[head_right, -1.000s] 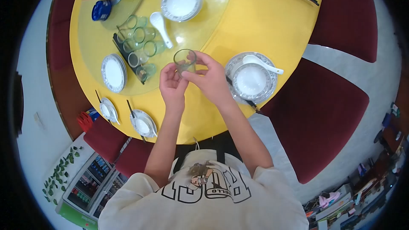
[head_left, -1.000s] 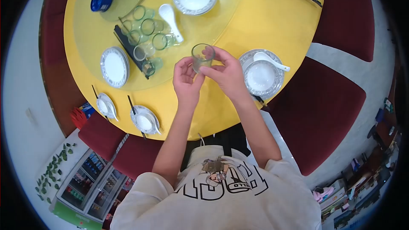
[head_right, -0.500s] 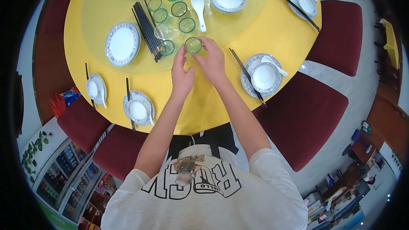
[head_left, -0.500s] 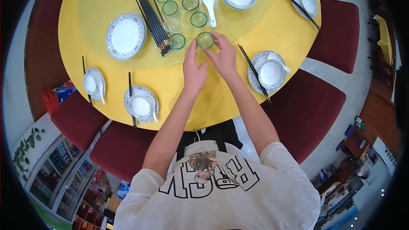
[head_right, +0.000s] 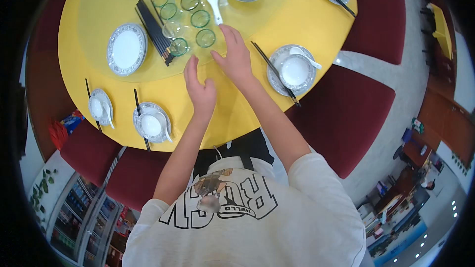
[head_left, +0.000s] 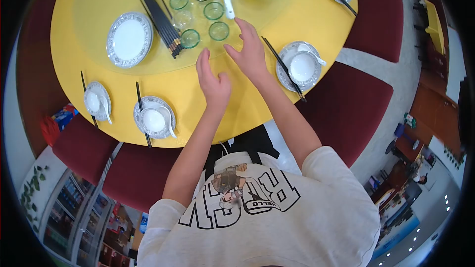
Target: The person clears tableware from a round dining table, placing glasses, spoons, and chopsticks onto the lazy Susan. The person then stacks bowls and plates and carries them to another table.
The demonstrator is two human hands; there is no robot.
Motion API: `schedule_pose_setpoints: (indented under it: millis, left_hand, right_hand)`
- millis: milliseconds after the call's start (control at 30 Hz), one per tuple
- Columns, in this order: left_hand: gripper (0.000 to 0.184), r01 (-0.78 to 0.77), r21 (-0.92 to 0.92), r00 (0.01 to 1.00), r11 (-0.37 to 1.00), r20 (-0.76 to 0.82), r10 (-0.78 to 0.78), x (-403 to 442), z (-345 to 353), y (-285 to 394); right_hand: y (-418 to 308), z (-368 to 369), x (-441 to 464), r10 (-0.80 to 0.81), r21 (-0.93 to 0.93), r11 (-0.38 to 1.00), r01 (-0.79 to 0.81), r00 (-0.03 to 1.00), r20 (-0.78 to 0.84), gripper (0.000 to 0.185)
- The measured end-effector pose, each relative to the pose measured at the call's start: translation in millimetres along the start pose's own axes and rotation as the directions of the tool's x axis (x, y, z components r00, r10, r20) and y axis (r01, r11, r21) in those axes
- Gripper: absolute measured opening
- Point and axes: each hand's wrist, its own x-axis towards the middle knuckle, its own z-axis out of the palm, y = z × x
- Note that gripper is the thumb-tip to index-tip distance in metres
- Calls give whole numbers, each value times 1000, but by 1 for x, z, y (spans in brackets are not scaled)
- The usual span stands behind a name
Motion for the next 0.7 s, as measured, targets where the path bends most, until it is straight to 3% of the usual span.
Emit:
schedule_pose_setpoints:
  millis: [100, 300, 433, 533, 600, 700]
  left_hand:
    - [51, 3, 33, 992, 999, 126, -7, -33, -4, 14]
    - [25, 132, -88, 919, 987, 384, -89, -56, 41, 42]
    - [17, 58, -54, 894, 997, 448, -27, -33, 90, 59]
    - [10, -81, 17, 901, 997, 430, 66, -5, 129, 68]
    - [11, -125, 56, 884, 991, 460, 85, 15, 152, 75]
    - [21, -176, 233, 831, 957, 555, 18, 34, 181, 79]
  right_hand:
    - [-3, -39, -23, -85, -178, 981, 74, 995, -52, 46]
    - [51, -137, -83, 139, -236, 947, -218, 940, -311, 21]
    - [104, -195, -94, 323, -148, 887, -438, 815, -481, 20]
    - [154, -217, -93, 318, -151, 881, -448, 798, -512, 25]
    - [177, -223, -86, 495, 72, 852, -518, 757, -427, 29]
    - [179, -226, -71, 580, 73, 805, -589, 755, -304, 30]
